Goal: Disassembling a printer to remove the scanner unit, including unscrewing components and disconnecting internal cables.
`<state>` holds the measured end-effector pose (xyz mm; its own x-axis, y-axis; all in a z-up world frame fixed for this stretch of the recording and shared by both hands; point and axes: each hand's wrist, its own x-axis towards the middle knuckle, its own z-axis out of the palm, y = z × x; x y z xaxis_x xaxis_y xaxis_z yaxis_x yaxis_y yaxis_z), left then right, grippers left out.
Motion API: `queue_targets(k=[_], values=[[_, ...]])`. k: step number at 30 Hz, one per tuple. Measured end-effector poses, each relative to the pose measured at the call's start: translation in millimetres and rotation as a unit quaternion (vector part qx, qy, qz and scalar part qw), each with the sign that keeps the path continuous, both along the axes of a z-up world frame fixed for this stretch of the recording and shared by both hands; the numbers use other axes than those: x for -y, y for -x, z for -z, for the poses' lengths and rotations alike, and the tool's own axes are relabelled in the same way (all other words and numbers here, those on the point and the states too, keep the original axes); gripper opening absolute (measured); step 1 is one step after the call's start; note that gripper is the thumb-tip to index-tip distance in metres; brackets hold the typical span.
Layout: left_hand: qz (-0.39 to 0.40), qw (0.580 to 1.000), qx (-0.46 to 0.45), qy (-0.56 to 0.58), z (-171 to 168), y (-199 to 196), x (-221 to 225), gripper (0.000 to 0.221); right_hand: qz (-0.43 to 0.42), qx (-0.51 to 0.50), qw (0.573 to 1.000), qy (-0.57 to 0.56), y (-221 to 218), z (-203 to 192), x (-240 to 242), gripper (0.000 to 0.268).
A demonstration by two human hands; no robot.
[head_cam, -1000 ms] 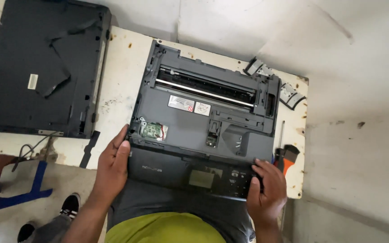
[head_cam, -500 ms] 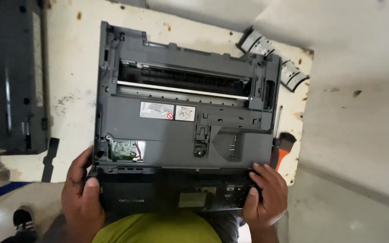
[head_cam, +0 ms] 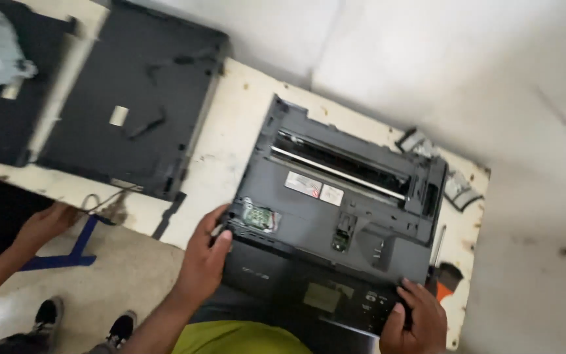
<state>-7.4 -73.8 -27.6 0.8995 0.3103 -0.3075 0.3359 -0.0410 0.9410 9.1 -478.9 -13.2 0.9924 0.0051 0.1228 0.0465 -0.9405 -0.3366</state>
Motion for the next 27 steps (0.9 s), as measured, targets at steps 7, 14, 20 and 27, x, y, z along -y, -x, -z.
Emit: queue_targets(k=[7, 14, 20, 27], values=[[-0.191, 0.971, 0.013, -0.141, 5.6, -1.9, -58.8, 0.031, 0.0, 0.023, 1.0, -0.021, -4.5, -6.7, -15.6, 0.041], [-0.162, 0.952, -0.261, -0.001, 39.0, -0.3, -137.9, 0.058, -0.012, 0.181, 0.982, -0.05, 8.5, -32.5, -44.7, 0.028], [-0.3, 0.926, -0.219, -0.068, 21.8, -38.0, -176.8, 0.08, -0.012, 0.137, 0.989, -0.05, 10.0, -19.9, -31.3, 0.032], [-0.385, 0.874, -0.287, -0.076, 98.1, -83.7, -237.8, 0.061, -0.011, 0.153, 0.987, -0.047, 10.2, -30.9, -41.6, 0.029]])
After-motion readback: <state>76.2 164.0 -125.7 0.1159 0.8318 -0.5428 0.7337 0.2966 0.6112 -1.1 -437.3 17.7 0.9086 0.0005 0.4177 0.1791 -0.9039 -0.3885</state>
